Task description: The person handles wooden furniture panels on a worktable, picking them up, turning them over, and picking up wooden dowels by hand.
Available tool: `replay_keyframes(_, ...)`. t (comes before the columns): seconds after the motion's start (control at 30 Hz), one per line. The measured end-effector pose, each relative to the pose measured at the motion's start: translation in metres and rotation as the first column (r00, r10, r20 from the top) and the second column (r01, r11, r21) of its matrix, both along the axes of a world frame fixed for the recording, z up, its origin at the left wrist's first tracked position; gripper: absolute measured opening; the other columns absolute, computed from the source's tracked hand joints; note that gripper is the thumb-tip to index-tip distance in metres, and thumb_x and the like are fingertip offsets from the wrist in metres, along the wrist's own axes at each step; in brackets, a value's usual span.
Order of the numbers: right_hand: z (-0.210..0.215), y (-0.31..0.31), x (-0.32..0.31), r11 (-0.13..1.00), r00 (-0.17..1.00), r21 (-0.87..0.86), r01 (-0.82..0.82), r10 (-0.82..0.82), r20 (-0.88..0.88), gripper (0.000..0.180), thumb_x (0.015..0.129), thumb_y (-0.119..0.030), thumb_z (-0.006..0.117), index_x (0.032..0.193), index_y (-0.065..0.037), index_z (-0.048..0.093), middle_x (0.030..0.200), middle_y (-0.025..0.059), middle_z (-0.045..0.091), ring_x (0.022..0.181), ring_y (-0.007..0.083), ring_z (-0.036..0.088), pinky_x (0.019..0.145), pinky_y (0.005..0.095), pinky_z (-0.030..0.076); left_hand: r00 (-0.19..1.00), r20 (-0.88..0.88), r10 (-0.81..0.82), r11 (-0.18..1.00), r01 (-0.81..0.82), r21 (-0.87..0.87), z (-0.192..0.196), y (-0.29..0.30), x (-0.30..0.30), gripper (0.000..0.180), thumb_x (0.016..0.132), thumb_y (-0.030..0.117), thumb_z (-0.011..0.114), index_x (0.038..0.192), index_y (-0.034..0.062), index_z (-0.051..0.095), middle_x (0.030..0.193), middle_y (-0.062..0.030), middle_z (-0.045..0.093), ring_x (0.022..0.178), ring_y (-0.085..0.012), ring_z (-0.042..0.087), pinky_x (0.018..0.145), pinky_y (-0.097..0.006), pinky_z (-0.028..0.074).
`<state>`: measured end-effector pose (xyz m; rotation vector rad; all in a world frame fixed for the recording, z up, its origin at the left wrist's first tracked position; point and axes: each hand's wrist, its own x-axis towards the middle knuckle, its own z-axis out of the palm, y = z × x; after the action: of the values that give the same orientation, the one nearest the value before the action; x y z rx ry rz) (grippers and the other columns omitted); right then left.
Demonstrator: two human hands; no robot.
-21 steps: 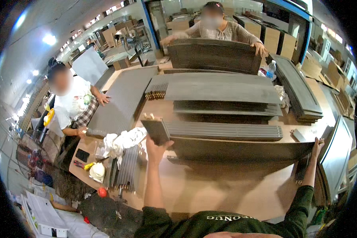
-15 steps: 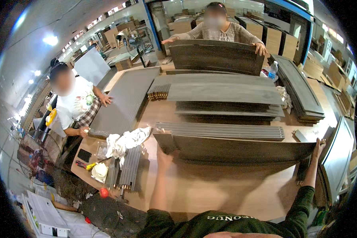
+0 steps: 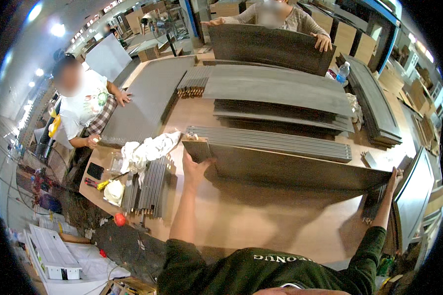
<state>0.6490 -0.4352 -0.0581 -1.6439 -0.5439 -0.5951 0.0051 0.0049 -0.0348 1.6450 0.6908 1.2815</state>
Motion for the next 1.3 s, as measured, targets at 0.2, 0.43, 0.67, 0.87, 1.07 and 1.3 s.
replay_keyframes(0.2, -0.015, -0.077, 0.07, 0.977, 0.992, -0.215, 0.013, -0.04, -0.121, 0.048, 0.083, -0.034, 0.059, 0.105, 0.005, 0.042, 0.101, 0.0098, 0.042, 0.093, 0.0202, 0.041, 0.085, 0.0316, 0.034, 0.994, 0.101, 0.027, 0.976, -0.005, -0.218, -0.009, 0.008, -0.001, 0.058, 0.064, -0.006, 0.072, 0.114, -0.0001, 0.042, 0.106, -0.0089, 0.053, 0.095, -0.0182, 0.055, 0.082, -0.031, 0.05)
replay_keyframes(0.43, -0.034, -0.072, 0.094, 0.949, 0.988, -0.289, -0.125, 0.147, 0.056, 0.024, 0.087, -0.023, 0.053, 0.081, -0.002, 0.042, 0.074, 0.0012, 0.033, 0.068, 0.0128, 0.032, 0.08, 0.0292, 0.036, 0.996, -0.048, 0.07, 0.982, -0.077, -0.173, -0.014, -0.001, -0.015, 0.068, 0.063, -0.001, 0.076, 0.119, 0.0036, 0.037, 0.113, -0.0091, 0.049, 0.098, -0.0192, 0.053, 0.083, -0.031, 0.05)
replay_keyframes(0.67, -0.031, -0.09, 0.082, 0.936, 0.995, -0.339, 0.096, -0.084, 0.051, 0.034, 0.09, -0.032, 0.045, 0.099, 0.0, 0.054, 0.097, 0.0074, 0.049, 0.094, 0.021, 0.052, 0.087, 0.0359, 0.039, 0.998, 0.065, 0.023, 0.972, -0.007, -0.233, -0.055, 0.014, -0.03, 0.061, 0.057, 0.01, 0.082, 0.102, 0.0074, 0.042, 0.085, -0.0057, 0.053, 0.079, -0.0173, 0.055, 0.065, -0.027, 0.05)
replay_keyframes(0.87, 0.006, -0.036, 0.009, 0.979, 0.962, -0.195, -0.065, 0.01, -0.272, 0.029, 0.087, -0.03, 0.049, 0.09, -0.002, 0.054, 0.093, 0.0053, 0.046, 0.086, 0.0183, 0.049, 0.086, 0.0323, 0.037, 0.965, 0.261, 0.002, 0.969, 0.062, -0.239, -0.039, 0.014, -0.023, 0.054, 0.055, 0.003, 0.081, 0.092, 0.0102, 0.043, 0.08, -0.0033, 0.05, 0.075, -0.0135, 0.052, 0.064, -0.027, 0.049)
replay_keyframes(1.07, -0.016, -0.085, 0.063, 0.963, 0.988, -0.25, -0.096, 0.061, -0.145, 0.033, 0.091, -0.031, 0.045, 0.108, -0.003, 0.049, 0.106, 0.0085, 0.045, 0.102, 0.0201, 0.047, 0.091, 0.0345, 0.037, 0.984, 0.138, 0.112, 0.935, -0.057, -0.351, -0.056, -0.005, -0.009, 0.025, 0.078, 0.008, 0.062, 0.096, 0.0067, 0.045, 0.087, -0.0048, 0.05, 0.078, -0.0142, 0.052, 0.071, -0.031, 0.048)
replay_keyframes(1.3, -0.066, -0.068, 0.08, 0.993, 0.992, -0.115, -0.031, 0.017, -0.121, 0.055, 0.088, -0.033, 0.05, 0.131, -0.004, 0.032, 0.129, 0.0131, 0.035, 0.121, 0.0254, 0.034, 0.101, 0.0386, 0.028, 0.885, 0.466, -0.016, 0.78, 0.303, -0.548, -0.031, -0.003, -0.007, 0.038, 0.08, 0.032, 0.062, 0.104, 0.0068, 0.046, 0.087, -0.0028, 0.053, 0.085, -0.018, 0.054, 0.077, -0.035, 0.049)
